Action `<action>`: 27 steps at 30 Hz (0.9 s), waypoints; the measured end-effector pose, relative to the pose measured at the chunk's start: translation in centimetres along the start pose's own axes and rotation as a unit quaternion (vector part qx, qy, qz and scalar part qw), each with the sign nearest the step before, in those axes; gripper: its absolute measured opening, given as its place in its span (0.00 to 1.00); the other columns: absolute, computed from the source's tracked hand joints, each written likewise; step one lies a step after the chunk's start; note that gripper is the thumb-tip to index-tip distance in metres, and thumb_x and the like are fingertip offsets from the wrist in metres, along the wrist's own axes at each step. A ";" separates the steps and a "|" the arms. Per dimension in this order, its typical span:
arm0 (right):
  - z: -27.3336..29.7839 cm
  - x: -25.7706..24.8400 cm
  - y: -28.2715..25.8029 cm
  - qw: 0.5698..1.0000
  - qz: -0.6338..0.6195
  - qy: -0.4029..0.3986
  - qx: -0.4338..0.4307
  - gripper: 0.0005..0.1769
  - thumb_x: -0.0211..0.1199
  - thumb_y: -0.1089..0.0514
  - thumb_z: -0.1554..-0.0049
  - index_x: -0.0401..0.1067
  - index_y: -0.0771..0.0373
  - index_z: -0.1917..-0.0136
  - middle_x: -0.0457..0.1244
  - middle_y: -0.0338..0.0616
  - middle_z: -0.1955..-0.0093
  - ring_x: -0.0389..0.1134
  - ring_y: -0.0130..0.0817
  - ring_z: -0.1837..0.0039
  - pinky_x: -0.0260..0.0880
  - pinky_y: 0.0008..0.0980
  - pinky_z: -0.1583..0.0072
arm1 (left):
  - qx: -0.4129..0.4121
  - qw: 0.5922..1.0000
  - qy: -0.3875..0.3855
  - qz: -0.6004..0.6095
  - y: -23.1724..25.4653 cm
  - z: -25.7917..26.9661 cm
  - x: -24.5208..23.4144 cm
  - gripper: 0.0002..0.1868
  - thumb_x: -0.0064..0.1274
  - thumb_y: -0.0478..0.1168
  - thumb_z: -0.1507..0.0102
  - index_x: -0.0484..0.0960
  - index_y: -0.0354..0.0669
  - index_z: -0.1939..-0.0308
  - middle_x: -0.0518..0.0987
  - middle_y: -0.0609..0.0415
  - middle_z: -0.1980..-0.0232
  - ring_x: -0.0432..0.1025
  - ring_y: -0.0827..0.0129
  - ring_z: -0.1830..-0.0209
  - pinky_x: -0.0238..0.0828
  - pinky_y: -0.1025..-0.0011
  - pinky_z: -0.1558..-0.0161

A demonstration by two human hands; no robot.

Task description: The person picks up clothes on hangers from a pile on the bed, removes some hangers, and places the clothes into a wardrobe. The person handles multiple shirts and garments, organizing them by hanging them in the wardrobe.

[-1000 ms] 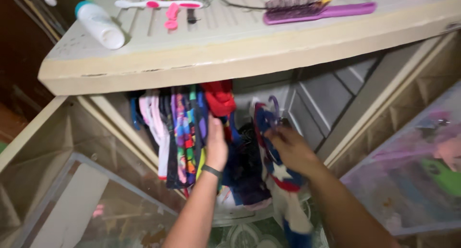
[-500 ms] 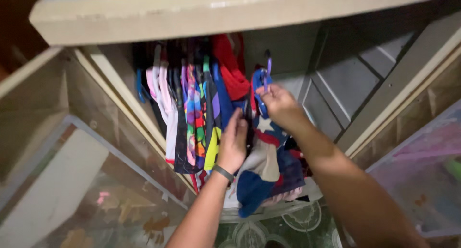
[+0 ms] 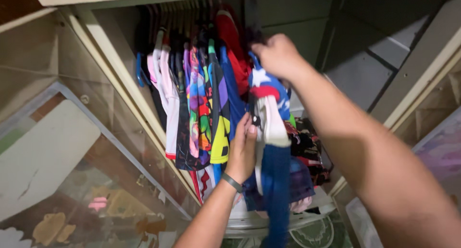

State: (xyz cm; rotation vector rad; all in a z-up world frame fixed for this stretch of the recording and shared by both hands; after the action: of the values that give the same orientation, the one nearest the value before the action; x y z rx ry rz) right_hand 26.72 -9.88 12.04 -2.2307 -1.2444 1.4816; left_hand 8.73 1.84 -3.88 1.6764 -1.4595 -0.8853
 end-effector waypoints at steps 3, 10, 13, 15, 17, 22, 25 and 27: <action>-6.1 -0.9 -1.0 0.987 0.114 0.023 -0.110 0.20 0.55 0.47 0.36 0.80 0.63 0.48 0.68 0.63 0.54 0.70 0.60 0.50 0.69 0.49 0.45 | -0.018 0.994 -0.006 0.108 0.2 -0.7 0.4 0.32 0.35 0.49 0.26 0.54 0.31 0.23 0.66 0.35 0.25 0.62 0.58 0.24 0.55 0.69 0.28; -13.4 0.4 -1.9 0.934 0.147 0.121 -0.303 0.22 0.53 0.57 0.36 0.72 0.66 0.31 0.63 0.65 0.33 0.63 0.62 0.34 0.64 0.55 0.34 | -0.015 0.999 0.002 0.050 1.4 -1.2 0.2 0.34 0.34 0.51 0.26 0.55 0.30 0.23 0.68 0.39 0.25 0.60 0.62 0.23 0.50 0.69 0.26; -14.8 1.0 -2.1 0.986 -0.051 0.061 -0.147 0.23 0.52 0.54 0.36 0.69 0.63 0.31 0.65 0.58 0.34 0.66 0.53 0.35 0.67 0.48 0.36 | -0.053 0.998 0.019 0.011 1.5 -1.7 -0.6 0.33 0.33 0.52 0.26 0.57 0.32 0.24 0.71 0.41 0.27 0.64 0.64 0.26 0.53 0.70 0.28; -14.4 1.0 -2.8 0.986 -0.138 0.039 -0.091 0.24 0.52 0.52 0.36 0.69 0.63 0.31 0.65 0.57 0.35 0.67 0.51 0.36 0.68 0.47 0.37 | -0.073 0.997 0.024 -0.020 1.7 -1.8 -0.8 0.33 0.33 0.52 0.27 0.58 0.34 0.24 0.75 0.41 0.32 0.69 0.62 0.31 0.59 0.70 0.32; -13.8 1.1 -3.9 0.974 -0.222 0.017 -0.047 0.24 0.52 0.51 0.37 0.69 0.63 0.31 0.66 0.55 0.36 0.68 0.49 0.38 0.68 0.45 0.38 | -0.060 0.997 0.028 -0.032 2.1 -2.2 -1.1 0.32 0.33 0.52 0.27 0.58 0.34 0.24 0.76 0.40 0.32 0.69 0.62 0.31 0.61 0.70 0.32; -11.2 3.2 -4.8 0.927 -0.371 -0.041 0.038 0.25 0.52 0.47 0.37 0.68 0.63 0.32 0.67 0.52 0.38 0.70 0.43 0.41 0.69 0.41 0.40 | -0.059 0.997 0.033 -0.034 3.3 -2.2 -1.0 0.31 0.36 0.50 0.27 0.57 0.32 0.25 0.70 0.38 0.27 0.65 0.59 0.26 0.56 0.69 0.30; -10.0 4.5 -3.6 0.908 -0.412 -0.044 0.062 0.27 0.54 0.46 0.38 0.70 0.66 0.34 0.69 0.51 0.40 0.71 0.40 0.41 0.69 0.38 0.40 | -0.024 0.998 0.047 -0.027 4.4 -2.2 -0.9 0.30 0.37 0.47 0.23 0.56 0.29 0.23 0.66 0.35 0.25 0.60 0.57 0.23 0.52 0.66 0.28; -8.4 4.1 -2.0 0.924 -0.378 0.022 0.044 0.27 0.52 0.45 0.35 0.71 0.67 0.34 0.69 0.50 0.40 0.70 0.38 0.40 0.68 0.36 0.39 | -0.081 0.994 0.061 -0.047 4.5 -2.2 -0.5 0.31 0.39 0.48 0.26 0.59 0.32 0.25 0.72 0.35 0.43 0.67 0.56 0.42 0.63 0.67 0.37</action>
State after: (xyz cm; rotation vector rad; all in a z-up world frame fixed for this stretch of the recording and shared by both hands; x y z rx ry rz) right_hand 33.26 -3.29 14.45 -1.4296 -1.7048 1.1253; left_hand 8.37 2.16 1.09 1.6585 -1.2037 -0.9102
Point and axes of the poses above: each hand's wrist, its own z-axis away from the middle knuckle, its own x-axis out of the palm, y = z × x, the point moved 4 cm from there along -z, towards the middle knuckle
